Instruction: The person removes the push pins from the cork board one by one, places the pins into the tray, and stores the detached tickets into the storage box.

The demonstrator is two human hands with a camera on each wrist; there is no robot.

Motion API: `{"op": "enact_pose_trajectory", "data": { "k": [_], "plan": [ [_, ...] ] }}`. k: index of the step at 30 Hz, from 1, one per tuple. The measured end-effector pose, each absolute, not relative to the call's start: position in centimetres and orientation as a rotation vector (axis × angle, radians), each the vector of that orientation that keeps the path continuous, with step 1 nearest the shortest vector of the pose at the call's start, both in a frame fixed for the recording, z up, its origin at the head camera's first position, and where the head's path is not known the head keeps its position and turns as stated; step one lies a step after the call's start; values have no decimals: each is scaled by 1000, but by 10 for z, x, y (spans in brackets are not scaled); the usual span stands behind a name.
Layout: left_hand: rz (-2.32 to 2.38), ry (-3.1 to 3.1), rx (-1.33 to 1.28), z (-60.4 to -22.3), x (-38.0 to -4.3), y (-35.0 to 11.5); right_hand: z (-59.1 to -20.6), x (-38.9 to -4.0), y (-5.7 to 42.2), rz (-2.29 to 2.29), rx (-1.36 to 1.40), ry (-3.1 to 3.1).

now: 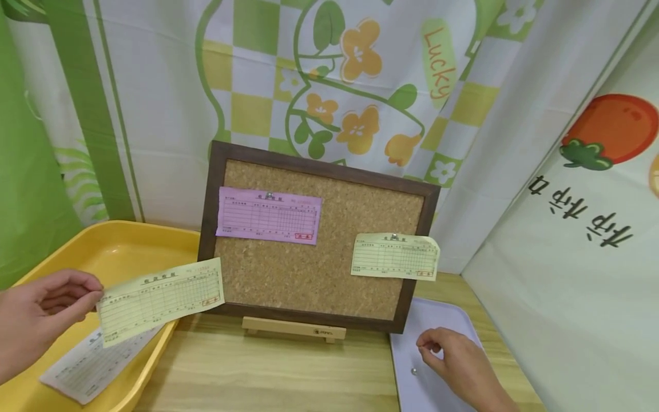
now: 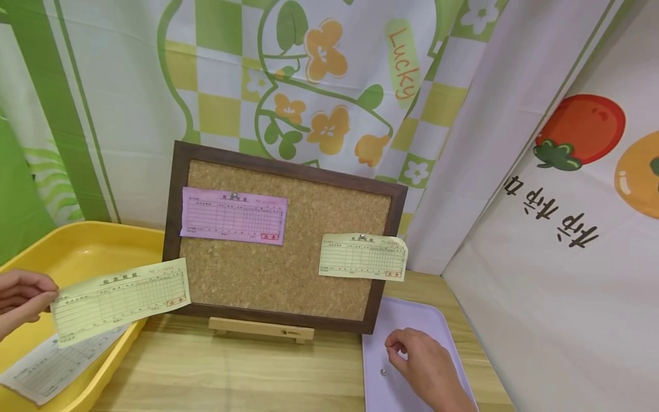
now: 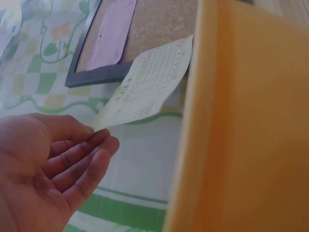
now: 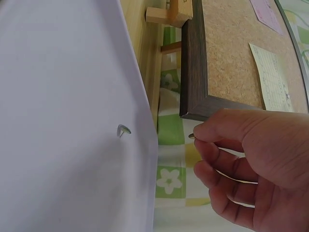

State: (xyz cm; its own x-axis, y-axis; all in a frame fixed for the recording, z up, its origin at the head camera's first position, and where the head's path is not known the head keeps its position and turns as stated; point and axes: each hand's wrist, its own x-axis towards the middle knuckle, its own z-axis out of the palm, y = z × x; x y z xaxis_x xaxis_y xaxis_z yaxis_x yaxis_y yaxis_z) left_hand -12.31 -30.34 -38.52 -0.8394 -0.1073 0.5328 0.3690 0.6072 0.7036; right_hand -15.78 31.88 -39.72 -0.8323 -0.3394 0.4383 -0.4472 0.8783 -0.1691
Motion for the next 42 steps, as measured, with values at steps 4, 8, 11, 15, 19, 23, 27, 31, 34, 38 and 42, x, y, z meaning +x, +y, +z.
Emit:
{"op": "enact_pose_trajectory", "data": {
  "k": [4, 8, 11, 15, 19, 23, 27, 31, 34, 38, 42],
  "plan": [
    [-1160, -2261, -210, -391, -125, -313, -396, -156, 320, 383, 546, -2726],
    [-1137, -2238, -213, -396, -126, -320, -394, -156, 323, 406, 560, -2833],
    [-1107, -2234, -205, -400, -127, -325, -395, -155, 324, 419, 581, -2892],
    [-1066, -2229, -193, -403, -126, -330, -397, -155, 325, 423, 602, -2920],
    [-1013, -2237, -197, -406, -126, -333, -398, -154, 326, 435, 633, -2947],
    [-953, -2272, -203, -413, -126, -336, -399, -155, 325, 445, 641, -2992],
    [-917, -2313, -209, -418, -128, -340, -399, -156, 326, 444, 637, -3029],
    [-840, -2352, -216, -421, -130, -342, -399, -157, 327, 465, 677, -3047],
    [-791, -2390, -202, -422, -131, -342, -401, -157, 328, 496, 725, -3034],
    [-803, -2396, -207, -423, -132, -341, -404, -158, 328, 511, 750, -3018],
    [-788, -2405, -210, -422, -133, -339, -404, -158, 327, 511, 709, -3040]
  ]
}}
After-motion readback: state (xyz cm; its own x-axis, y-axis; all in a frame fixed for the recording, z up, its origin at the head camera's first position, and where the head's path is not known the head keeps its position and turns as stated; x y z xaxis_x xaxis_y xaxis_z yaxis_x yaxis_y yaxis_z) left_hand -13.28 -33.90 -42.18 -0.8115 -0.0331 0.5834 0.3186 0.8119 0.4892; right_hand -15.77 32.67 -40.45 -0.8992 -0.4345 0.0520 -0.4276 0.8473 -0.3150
